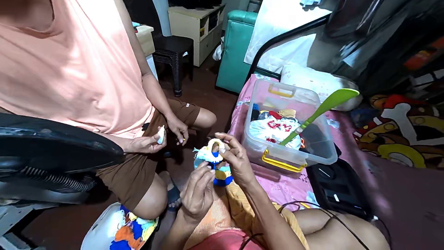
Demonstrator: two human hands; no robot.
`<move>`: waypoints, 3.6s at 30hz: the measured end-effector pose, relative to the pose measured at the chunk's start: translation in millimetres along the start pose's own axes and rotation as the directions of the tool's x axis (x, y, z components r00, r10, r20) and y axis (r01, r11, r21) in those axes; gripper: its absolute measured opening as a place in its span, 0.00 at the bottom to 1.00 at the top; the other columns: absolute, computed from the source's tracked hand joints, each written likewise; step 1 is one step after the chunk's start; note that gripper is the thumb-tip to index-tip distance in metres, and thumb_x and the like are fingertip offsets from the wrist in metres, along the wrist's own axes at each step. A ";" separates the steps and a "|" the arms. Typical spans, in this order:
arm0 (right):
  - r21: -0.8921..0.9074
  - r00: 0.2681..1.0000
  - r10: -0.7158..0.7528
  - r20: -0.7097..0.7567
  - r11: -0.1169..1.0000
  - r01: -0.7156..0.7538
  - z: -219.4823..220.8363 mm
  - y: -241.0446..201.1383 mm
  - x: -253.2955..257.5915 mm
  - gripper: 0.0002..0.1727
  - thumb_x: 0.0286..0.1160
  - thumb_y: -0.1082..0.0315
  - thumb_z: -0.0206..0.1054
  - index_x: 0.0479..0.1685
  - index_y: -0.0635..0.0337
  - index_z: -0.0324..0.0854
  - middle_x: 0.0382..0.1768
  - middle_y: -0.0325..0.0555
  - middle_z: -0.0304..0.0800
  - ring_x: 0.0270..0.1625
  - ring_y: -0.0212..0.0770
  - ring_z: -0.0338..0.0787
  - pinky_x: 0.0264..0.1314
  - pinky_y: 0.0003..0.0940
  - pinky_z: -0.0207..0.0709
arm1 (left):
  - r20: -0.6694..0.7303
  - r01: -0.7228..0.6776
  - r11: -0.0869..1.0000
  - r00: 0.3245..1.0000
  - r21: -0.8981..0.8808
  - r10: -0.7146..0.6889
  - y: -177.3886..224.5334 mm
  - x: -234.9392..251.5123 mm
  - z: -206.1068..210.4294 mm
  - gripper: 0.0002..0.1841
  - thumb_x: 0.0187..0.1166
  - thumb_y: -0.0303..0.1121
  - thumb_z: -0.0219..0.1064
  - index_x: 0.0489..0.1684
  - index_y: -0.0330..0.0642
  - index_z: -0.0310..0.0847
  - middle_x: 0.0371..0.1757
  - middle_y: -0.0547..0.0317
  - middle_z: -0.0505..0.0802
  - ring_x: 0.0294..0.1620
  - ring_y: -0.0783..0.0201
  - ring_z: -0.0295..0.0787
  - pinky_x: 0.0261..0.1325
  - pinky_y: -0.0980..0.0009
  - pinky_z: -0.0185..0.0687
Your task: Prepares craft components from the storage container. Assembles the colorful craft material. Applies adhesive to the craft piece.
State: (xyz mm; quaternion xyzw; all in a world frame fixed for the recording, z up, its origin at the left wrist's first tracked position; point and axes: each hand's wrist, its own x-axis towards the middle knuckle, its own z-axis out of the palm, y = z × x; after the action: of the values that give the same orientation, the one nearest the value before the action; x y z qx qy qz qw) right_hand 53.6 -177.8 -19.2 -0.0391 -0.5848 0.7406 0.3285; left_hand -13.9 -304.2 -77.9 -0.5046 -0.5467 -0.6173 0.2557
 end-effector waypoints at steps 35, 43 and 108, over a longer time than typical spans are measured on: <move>-0.242 0.975 0.149 0.164 0.964 -0.107 -55.7 -41.4 3.1 0.12 0.78 0.76 0.59 0.53 0.59 0.86 0.38 0.40 0.96 0.42 0.29 0.93 0.50 0.26 0.85 | 0.738 0.844 0.459 0.493 -0.278 -0.460 -20.0 82.7 -24.9 0.13 0.72 0.24 0.67 0.53 0.41 0.88 0.43 0.69 0.94 0.39 0.80 0.89 0.45 0.83 0.86; -0.238 0.966 0.170 0.196 0.964 -0.122 -54.6 -37.9 1.6 0.11 0.79 0.75 0.60 0.53 0.61 0.85 0.39 0.41 0.96 0.43 0.29 0.93 0.49 0.26 0.86 | 0.590 0.719 0.660 0.636 -0.220 -0.497 -14.7 69.4 -16.4 0.04 0.74 0.30 0.72 0.37 0.42 0.92 0.38 0.70 0.94 0.39 0.83 0.89 0.45 0.85 0.86; -0.117 0.922 0.377 0.088 0.923 -0.367 -75.4 -25.3 -26.1 0.23 0.87 0.49 0.52 0.56 0.59 0.83 0.36 0.37 0.91 0.37 0.26 0.89 0.42 0.23 0.83 | 0.733 0.914 0.161 0.396 -0.372 -0.553 -14.9 68.7 10.9 0.09 0.78 0.25 0.63 0.35 0.43 0.91 0.31 0.62 0.95 0.32 0.75 0.91 0.40 0.78 0.89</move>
State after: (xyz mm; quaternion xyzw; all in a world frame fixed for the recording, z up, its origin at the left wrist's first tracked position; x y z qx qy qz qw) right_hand 118.5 -125.7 -28.8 -0.1250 -0.6194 0.7609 0.1471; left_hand -47.8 -273.8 -23.3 -0.3339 -0.4574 -0.6898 -0.4510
